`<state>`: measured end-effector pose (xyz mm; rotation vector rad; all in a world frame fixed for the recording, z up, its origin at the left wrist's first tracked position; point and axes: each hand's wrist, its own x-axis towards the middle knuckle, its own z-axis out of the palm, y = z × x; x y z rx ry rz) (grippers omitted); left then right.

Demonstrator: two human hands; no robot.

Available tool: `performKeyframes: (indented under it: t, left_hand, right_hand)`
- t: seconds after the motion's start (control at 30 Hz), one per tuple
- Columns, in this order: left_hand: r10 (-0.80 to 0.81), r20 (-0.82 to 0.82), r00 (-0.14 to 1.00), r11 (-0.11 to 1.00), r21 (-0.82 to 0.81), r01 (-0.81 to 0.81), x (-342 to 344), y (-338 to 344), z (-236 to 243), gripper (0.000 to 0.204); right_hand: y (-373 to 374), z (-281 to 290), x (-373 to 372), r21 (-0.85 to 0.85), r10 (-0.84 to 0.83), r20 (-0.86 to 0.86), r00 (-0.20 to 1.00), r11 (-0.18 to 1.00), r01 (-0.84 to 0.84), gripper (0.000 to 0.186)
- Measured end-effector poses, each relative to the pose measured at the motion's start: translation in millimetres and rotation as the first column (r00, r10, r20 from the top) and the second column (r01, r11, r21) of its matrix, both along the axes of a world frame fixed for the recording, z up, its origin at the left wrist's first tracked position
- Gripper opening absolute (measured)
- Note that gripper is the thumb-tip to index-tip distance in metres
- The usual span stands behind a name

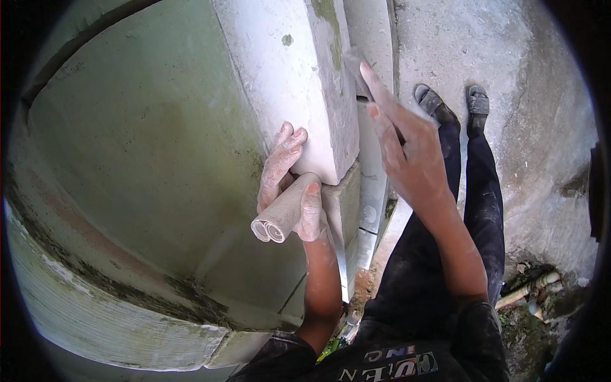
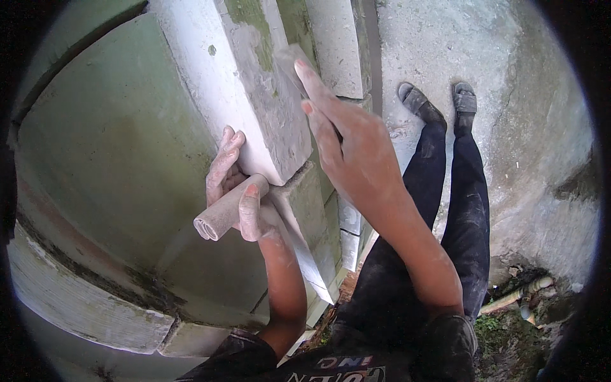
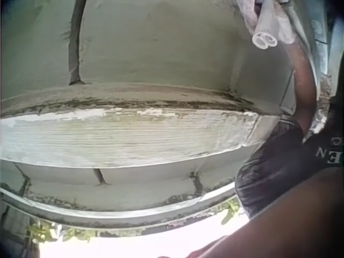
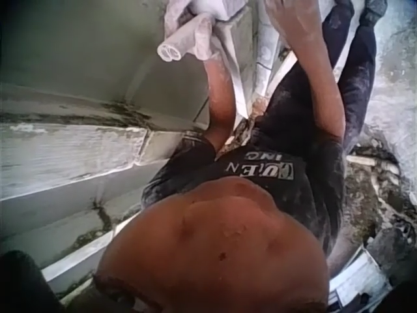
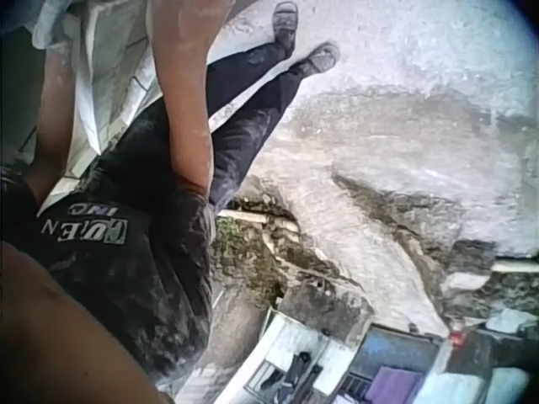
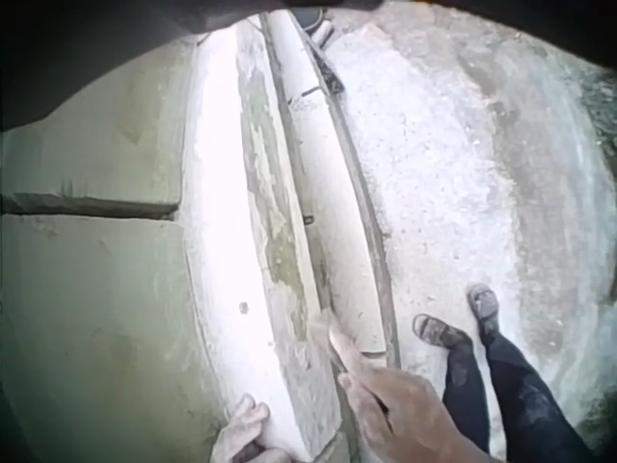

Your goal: Applying and smoothing plaster or filler on a wall corner using a putty knife.

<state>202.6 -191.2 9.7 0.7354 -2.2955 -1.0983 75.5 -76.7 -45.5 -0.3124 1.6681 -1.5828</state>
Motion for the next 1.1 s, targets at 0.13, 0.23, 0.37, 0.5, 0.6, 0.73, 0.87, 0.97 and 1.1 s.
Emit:
performKeyframes:
  t: [0.13,0.23,0.37,0.5,0.6,0.73,0.87,0.97,1.1]
  left_hand:
    - [-0.006,-0.02,1.0,1.0,-0.009,0.006,-3,-1,-2,0.056]
    - [0.024,0.021,1.0,0.999,-0.024,-0.023,-1,1,1,0.056]
    - [0.02,0.006,1.0,1.0,-0.011,-0.02,-5,3,1,0.056]
    - [0.038,0.015,0.999,0.999,-0.002,-0.038,-1,2,3,0.056]
    - [0.042,0.017,0.999,0.999,0.003,-0.042,-1,1,2,0.056]
    - [0.027,0.028,0.999,1.0,0.008,-0.027,-3,2,4,0.056]
    - [0.028,0.008,1.0,0.999,0.019,-0.028,-2,3,2,0.055]
    - [0.049,0.022,0.999,0.999,0.015,-0.05,-1,3,1,0.056]
    - [0.022,0.002,1.0,1.0,0.004,-0.022,1,-1,3,0.056]
  right_hand:
    - [1,0,1,-0.078,-0.063,0.034,0.997,0.995,0.065,0.045]
    - [9,13,5,0.063,0.092,-0.002,0.996,0.994,-0.092,0.044]
    - [-5,3,-15,-0.073,-0.086,0.0,0.996,0.994,0.086,0.044]
    - [8,14,2,0.001,0.014,0.023,1.0,1.0,-0.014,0.044]
    - [8,10,6,-0.008,0.011,0.039,0.999,1.0,-0.011,0.044]
    - [7,6,2,0.022,0.008,-0.047,0.999,1.0,-0.007,0.045]
    - [7,4,11,0.106,-0.012,-0.082,0.997,0.994,0.021,0.053]
    - [5,0,12,0.076,-0.043,-0.137,0.99,0.996,0.053,0.053]
    - [7,8,21,0.121,0.018,-0.13,0.991,0.993,-0.002,0.049]
